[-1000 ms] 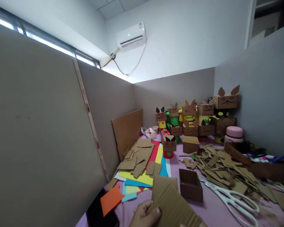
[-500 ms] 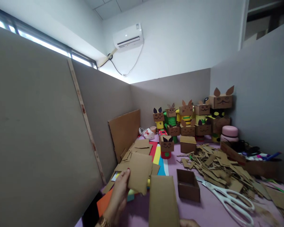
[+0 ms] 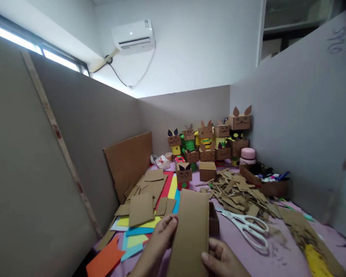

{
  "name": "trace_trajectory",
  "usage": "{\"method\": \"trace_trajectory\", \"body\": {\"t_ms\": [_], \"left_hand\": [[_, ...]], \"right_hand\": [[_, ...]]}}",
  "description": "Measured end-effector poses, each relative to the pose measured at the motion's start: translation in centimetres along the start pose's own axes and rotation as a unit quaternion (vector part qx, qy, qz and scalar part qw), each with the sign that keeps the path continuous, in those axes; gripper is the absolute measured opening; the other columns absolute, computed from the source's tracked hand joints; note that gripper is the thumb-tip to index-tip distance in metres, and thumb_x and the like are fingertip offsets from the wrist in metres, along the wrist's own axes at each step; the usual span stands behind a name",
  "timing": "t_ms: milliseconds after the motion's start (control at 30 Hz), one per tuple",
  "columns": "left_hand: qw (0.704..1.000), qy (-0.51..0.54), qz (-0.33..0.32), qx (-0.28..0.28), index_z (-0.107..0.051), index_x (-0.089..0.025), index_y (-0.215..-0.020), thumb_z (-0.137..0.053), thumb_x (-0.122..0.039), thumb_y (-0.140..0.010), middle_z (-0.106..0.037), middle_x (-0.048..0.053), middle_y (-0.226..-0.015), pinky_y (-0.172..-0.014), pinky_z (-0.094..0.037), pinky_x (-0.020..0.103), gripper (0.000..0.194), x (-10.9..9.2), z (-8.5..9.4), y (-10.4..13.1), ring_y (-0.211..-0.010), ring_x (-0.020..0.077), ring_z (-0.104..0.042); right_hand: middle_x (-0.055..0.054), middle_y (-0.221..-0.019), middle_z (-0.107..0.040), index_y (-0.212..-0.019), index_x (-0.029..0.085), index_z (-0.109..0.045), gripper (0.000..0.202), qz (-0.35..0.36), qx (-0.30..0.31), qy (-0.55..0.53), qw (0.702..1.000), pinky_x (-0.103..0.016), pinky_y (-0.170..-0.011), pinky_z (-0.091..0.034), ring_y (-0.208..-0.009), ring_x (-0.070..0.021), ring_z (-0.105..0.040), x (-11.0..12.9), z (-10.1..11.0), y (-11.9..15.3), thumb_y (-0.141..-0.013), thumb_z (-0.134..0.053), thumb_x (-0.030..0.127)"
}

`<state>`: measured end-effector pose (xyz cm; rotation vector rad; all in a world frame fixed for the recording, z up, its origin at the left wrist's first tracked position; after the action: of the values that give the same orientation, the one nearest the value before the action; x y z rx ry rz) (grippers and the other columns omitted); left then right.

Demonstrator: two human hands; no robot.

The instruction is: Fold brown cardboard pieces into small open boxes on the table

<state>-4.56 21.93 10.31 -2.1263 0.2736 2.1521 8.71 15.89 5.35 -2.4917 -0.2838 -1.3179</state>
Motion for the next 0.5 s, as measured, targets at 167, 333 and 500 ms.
{"method": "trace_trajectory", "body": {"t_ms": [167,333,500], "left_hand": [[0.998,0.053,0.027,0.034,-0.058,-0.017,-0.079,-0.065,-0.051,-0.069,-0.064,-0.001,-0.07,-0.062,-0.047,0.026,0.036,-0.6,-2.7,0.4,-0.064,0.0155,-0.059],[0.999,0.034,0.018,0.017,-0.05,-0.02,-0.069,-0.059,-0.047,-0.071,-0.053,-0.007,-0.058,-0.048,-0.041,0.018,0.029,-1.3,-4.6,-0.5,-0.051,0.0093,-0.051],[0.999,0.014,0.005,0.049,-0.043,-0.021,-0.06,-0.058,-0.057,-0.066,-0.049,-0.006,-0.039,-0.033,-0.027,0.019,0.039,0.0,-6.4,-2.7,-0.03,0.0085,-0.04]], "right_hand": [[0.0,-0.058,-0.061,-0.071,0.016,-0.064,0.039,0.029,-0.085,0.07,0.993,-0.023,-0.06,-0.043,-0.055,-0.0123,-0.056,2.5,1.4,0.1,-0.066,-0.071,0.055],[0.004,-0.052,-0.05,-0.056,0.016,-0.053,0.041,0.043,-0.199,0.048,0.978,-0.019,-0.048,-0.033,-0.048,-0.0087,-0.042,4.8,3.2,0.9,-0.063,-0.073,0.052],[0.004,-0.048,-0.05,-0.051,0.021,-0.051,0.031,0.084,-0.303,0.109,0.943,-0.024,-0.045,-0.036,-0.046,-0.0137,-0.044,8.0,5.3,2.0,-0.067,-0.064,0.043]]}}
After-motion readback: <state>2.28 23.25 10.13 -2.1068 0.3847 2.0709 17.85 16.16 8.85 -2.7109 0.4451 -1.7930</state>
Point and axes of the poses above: each hand's wrist, its own y-axis away from the middle knuckle, its own z-axis out of the back of the hand, x = y × z, the point moved 7 cm from there along -y, towards the middle knuckle
